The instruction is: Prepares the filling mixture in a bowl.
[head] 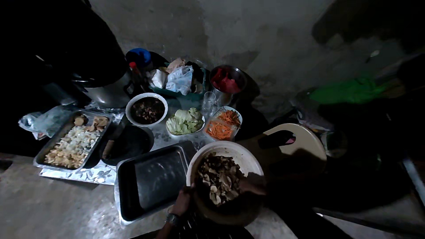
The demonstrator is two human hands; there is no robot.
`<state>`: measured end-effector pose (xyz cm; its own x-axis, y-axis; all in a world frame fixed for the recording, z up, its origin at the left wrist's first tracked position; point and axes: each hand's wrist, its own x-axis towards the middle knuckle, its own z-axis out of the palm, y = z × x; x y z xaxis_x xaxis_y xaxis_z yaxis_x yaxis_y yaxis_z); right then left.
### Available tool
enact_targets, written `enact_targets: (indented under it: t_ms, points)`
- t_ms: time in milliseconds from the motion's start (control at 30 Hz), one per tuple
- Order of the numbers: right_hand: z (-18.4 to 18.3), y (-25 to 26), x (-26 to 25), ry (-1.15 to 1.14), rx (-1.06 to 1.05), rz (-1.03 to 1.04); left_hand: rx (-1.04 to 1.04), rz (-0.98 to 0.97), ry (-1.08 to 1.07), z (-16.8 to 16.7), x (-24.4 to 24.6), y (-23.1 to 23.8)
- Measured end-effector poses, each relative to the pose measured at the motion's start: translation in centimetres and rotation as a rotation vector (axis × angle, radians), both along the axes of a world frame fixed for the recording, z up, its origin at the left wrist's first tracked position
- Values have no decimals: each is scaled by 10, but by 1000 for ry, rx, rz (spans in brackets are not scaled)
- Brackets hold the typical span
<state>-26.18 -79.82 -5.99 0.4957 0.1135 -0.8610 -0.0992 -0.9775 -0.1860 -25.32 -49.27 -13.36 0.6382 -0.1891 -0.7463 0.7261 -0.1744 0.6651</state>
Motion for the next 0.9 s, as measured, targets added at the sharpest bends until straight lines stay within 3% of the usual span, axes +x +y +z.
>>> enact_targets:
  t_ms: [33, 167, 233, 333, 400, 500, 600, 733, 833, 900]
  points:
    - [-3, 4, -2, 15, 30, 44, 10, -8, -3, 2, 0, 0]
    - [-28, 34, 8, 63, 107, -382, 54, -67, -7, 12, 4, 1]
    - [-8, 26, 15, -4, 127, -447, 67, -83, -15, 9, 5, 2]
    - [44, 13, 31, -157, -56, -277, 55, -70, -22, 4, 5, 1]
    - [58, 6, 45, -214, -193, -227, 32, -62, -3, 1, 6, 2]
    - [28, 10, 66, -246, -261, -176, -3, -36, 8, 1, 6, 2]
    - [-2, 41, 67, -243, -78, -85, 3, -29, 23, 1, 9, 1]
    - [22, 37, 46, -228, -3, 156, 19, -35, 16, 4, 8, 1]
    - [49, 6, 33, -204, -141, 106, 29, -60, 4, 8, 8, 1]
    - [46, -4, 25, -124, -246, 41, 28, -69, 12, 8, 6, 2]
